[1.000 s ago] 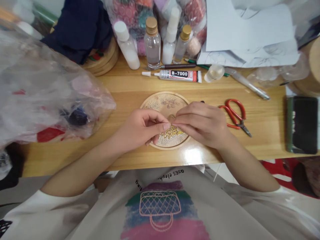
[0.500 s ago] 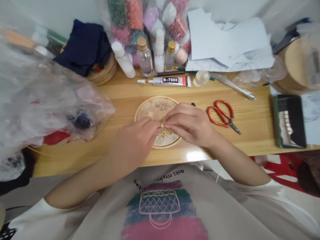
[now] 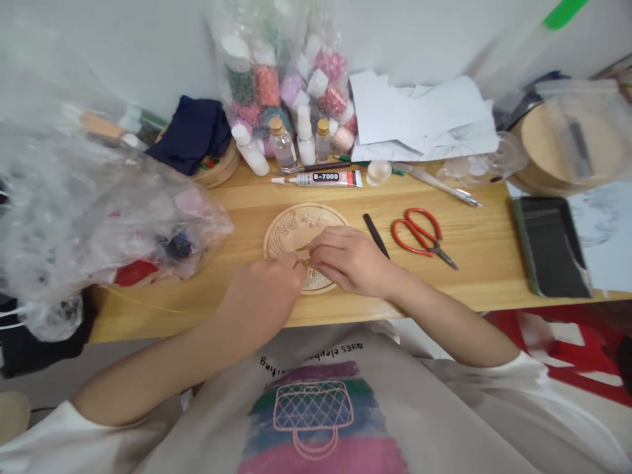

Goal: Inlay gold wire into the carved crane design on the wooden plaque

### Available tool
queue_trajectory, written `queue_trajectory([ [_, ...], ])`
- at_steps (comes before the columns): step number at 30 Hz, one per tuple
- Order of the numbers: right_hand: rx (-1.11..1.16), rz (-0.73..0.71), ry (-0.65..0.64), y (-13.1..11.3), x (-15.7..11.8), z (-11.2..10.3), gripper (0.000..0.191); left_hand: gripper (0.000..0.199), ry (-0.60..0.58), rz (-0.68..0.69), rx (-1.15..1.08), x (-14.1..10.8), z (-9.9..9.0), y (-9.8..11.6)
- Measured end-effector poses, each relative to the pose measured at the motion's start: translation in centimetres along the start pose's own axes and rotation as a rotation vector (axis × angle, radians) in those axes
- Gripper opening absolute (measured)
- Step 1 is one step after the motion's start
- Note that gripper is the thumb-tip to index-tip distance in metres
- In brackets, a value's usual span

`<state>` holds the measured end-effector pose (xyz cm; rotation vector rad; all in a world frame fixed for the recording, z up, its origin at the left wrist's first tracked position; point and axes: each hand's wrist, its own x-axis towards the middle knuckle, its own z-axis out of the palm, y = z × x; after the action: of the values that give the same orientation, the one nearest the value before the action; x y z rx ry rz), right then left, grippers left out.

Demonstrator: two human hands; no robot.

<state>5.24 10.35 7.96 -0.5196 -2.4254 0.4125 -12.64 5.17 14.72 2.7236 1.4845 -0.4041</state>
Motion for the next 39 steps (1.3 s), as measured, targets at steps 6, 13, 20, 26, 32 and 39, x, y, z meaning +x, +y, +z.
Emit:
queue_trajectory([
  [6,-0.088,-0.002,-0.062,0.2,0.0,0.1,0.028,0.028,-0.039,-0.035,0.068,0.3,0.2,1.0],
  [13,-0.044,0.022,-0.061,0.2,0.0,0.2,0.029,0.024,0.312,-0.082,0.002,-1.4,3.3,1.0],
  [20,0.039,0.214,0.139,1.5,-0.2,-0.7,0.012,0.018,0.494,-0.189,-0.073,-2.6,5.0,1.7],
  [26,-0.178,0.689,0.036,3.5,-0.6,-1.1,0.023,0.018,0.512,-0.194,-0.130,-3.7,5.5,2.2],
  [32,-0.272,0.797,-0.173,2.4,0.2,-1.4,0.029,0.018,0.503,-0.206,-0.141,-3.7,5.8,2.4],
  [39,-0.379,0.986,-0.448,-0.9,0.9,-3.3,0.036,0.018,0.573,-0.202,-0.135,-3.9,6.3,2.7],
])
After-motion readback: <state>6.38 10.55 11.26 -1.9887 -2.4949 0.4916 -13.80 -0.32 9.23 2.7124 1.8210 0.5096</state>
